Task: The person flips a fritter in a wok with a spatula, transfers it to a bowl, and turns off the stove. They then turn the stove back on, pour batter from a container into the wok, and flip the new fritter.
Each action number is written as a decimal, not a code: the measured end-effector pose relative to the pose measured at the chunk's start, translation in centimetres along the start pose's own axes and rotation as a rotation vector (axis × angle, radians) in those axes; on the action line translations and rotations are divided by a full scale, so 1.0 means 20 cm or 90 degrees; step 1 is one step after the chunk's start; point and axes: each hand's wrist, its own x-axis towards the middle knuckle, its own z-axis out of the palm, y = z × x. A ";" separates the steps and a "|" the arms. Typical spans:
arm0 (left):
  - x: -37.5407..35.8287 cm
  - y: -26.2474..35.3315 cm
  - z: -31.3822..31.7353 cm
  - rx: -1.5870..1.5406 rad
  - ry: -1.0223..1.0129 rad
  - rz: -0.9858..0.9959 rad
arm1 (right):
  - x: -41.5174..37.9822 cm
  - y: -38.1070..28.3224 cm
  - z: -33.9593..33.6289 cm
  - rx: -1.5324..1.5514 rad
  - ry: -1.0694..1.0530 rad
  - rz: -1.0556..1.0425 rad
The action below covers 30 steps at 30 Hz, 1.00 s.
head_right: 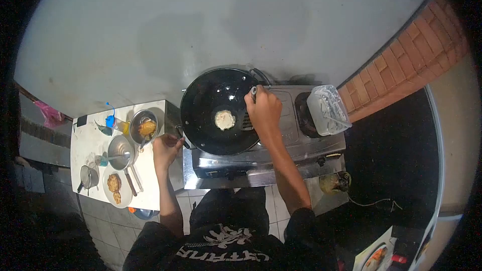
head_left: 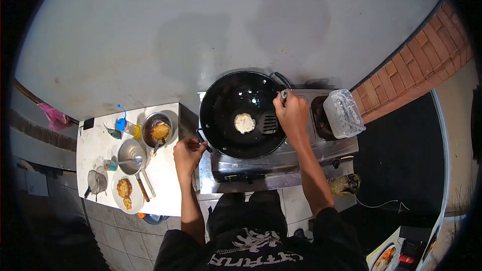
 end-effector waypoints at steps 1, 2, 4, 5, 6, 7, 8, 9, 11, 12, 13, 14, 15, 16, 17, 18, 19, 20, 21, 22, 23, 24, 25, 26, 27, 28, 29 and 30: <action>0.00 0.00 0.00 0.005 -0.002 -0.001 | 0.00 0.00 0.00 -0.001 0.003 0.005; 0.01 0.00 0.00 0.008 -0.007 0.003 | 0.00 0.00 0.02 0.023 0.035 -0.019; 0.02 -0.02 0.00 0.003 -0.014 0.002 | -0.02 0.00 0.07 0.073 0.074 -0.048; 0.02 -0.01 0.00 0.006 -0.017 0.006 | -0.03 0.00 0.07 0.073 0.078 -0.044; 0.02 -0.01 0.00 0.012 -0.018 0.015 | -0.04 0.00 0.07 0.064 0.054 -0.034; 0.02 -0.01 -0.01 0.018 -0.017 0.023 | -0.04 -0.02 0.06 0.056 0.031 -0.024; 0.02 0.00 -0.01 0.022 -0.016 0.025 | -0.04 -0.03 0.04 0.034 0.029 0.008; 0.01 0.00 -0.01 0.027 -0.014 0.020 | -0.04 -0.04 0.04 0.037 0.029 0.010; 0.02 0.01 -0.01 0.036 -0.013 0.021 | -0.05 -0.04 0.03 0.028 0.030 0.021; 0.01 0.01 -0.02 0.028 -0.014 0.018 | -0.06 -0.03 0.05 0.030 0.032 0.027; 0.00 0.02 -0.02 0.019 -0.016 0.014 | -0.07 -0.02 0.07 0.034 0.024 0.012; 0.00 0.03 -0.02 0.020 -0.018 0.016 | -0.07 -0.02 0.07 0.037 0.016 -0.005; 0.00 0.04 -0.02 0.021 -0.020 0.017 | -0.07 -0.01 0.07 0.037 0.019 -0.005; 0.00 0.05 -0.03 0.023 -0.021 0.015 | -0.08 -0.02 0.05 0.024 0.018 0.011; 0.00 0.05 -0.03 0.024 -0.020 0.015 | -0.08 -0.03 0.04 0.012 0.016 0.026; 0.00 0.06 -0.03 0.030 -0.035 -0.003 | -0.08 -0.03 0.03 0.014 0.014 0.026; 0.00 0.06 -0.04 0.036 -0.050 -0.020 | -0.08 -0.03 0.01 0.022 0.015 0.036; 0.00 0.06 -0.04 0.039 -0.051 -0.022 | -0.09 -0.03 0.01 0.030 0.014 0.047; 0.00 0.05 -0.04 0.041 -0.048 -0.009 | -0.10 -0.03 0.01 0.032 0.014 0.050; 0.00 0.05 -0.03 0.044 -0.046 0.005 | -0.11 -0.04 0.01 0.033 0.009 0.050; 0.00 0.04 -0.03 0.045 -0.049 0.005 | -0.13 -0.05 0.02 0.033 0.004 0.050; 0.00 0.02 -0.02 0.037 -0.034 0.013 | -0.14 -0.05 0.02 0.032 0.004 0.053; 0.00 0.02 -0.02 0.028 -0.019 0.021 | -0.16 -0.05 0.03 0.065 0.038 0.047; 0.00 0.03 -0.02 0.029 -0.021 0.023 | -0.17 -0.06 0.03 0.098 0.075 0.041; -0.01 0.04 -0.02 0.036 -0.016 0.024 | -0.19 -0.06 0.03 0.098 0.076 0.044; -0.01 0.06 -0.02 0.042 -0.011 0.026 | -0.20 -0.06 0.03 0.118 0.075 0.057; -0.01 0.05 -0.02 0.042 -0.014 0.029 | -0.21 -0.07 0.02 0.136 0.075 0.070; -0.01 0.05 -0.03 0.036 -0.025 0.020 | -0.22 -0.07 0.01 0.134 0.078 0.072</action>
